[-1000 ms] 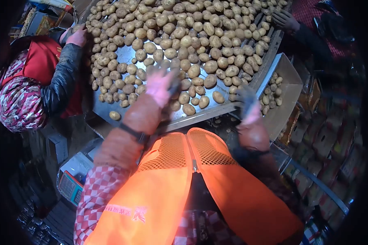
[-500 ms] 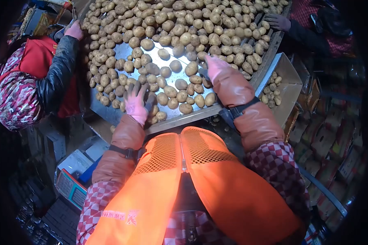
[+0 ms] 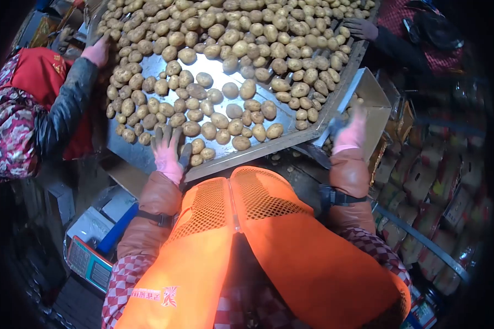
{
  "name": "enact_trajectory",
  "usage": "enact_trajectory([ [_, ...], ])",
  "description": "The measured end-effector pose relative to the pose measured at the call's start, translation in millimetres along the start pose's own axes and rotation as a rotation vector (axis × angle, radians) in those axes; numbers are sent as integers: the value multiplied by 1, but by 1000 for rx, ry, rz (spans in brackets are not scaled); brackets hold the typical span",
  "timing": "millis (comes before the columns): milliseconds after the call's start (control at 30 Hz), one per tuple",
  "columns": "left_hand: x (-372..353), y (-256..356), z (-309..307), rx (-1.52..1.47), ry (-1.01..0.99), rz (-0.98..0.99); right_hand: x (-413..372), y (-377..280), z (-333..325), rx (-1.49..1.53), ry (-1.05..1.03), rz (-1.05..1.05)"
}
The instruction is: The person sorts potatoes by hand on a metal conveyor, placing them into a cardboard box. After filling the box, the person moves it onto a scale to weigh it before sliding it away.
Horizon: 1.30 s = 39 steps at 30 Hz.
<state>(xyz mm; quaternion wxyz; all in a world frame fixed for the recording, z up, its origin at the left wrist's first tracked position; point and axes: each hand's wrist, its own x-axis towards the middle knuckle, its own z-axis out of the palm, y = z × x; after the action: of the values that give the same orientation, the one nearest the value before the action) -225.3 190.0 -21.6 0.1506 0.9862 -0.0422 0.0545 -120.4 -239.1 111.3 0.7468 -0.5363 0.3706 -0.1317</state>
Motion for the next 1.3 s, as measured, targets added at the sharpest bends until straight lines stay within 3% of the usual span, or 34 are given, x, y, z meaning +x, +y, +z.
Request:
enact_trajectory([
  [67,6,6,2,-18,-10,-17,23,54,-11,-478,-270,204],
  [133,8,7,2,9,13,-1,5,90,19,-1287,-768,-625],
  [200,7,6,0,12,1,8,-10,108,60,-1599,-854,-672],
  [300,4,4,-4,3,-2,22,19,117,48,-1374,-905,-501],
  [367,-2,2,-4,-1,-14,28,21,97,16,-1280,-636,-826],
  [400,-2,2,-3,-11,-8,24,22,75,1,-1383,-434,-894],
  [433,-2,3,-3,-10,-7,16,23,52,-14,-1477,-226,-930],
  [467,-1,4,-3,-6,1,10,14,31,-12,-1706,54,-744],
  [533,0,5,-1,-22,12,-2,51,38,-30,-1623,56,-957],
  [600,-1,4,0,-18,9,0,77,53,-8,-1400,-102,-962],
  [700,-3,5,-1,-4,1,5,57,122,66,-1782,66,-560],
  [767,2,6,-1,0,5,10,36,158,67,-1935,-133,-636],
  [800,1,5,0,5,15,9,20,146,62,-1936,-131,-627],
  [867,-2,6,0,1,20,9,-3,103,55,-1661,-740,-594],
  [933,0,5,0,19,0,-3,14,94,39,-976,-1026,-484],
  [967,0,5,0,16,-9,-5,20,69,34,-985,-867,-183],
  [1000,1,6,0,15,-11,-7,53,61,36,-749,-547,9],
  [1067,1,7,-2,20,0,6,104,35,25,-1222,-278,-652],
  [1100,1,6,-3,23,-3,3,127,27,20,-1441,-206,-781],
  [1133,1,6,-3,23,0,8,147,26,24,-1440,-211,-781],
  [1200,2,8,-2,22,-3,7,170,26,32,-1741,-266,-608],
  [1300,2,9,-4,20,8,8,157,36,38,-1704,-236,-543],
])
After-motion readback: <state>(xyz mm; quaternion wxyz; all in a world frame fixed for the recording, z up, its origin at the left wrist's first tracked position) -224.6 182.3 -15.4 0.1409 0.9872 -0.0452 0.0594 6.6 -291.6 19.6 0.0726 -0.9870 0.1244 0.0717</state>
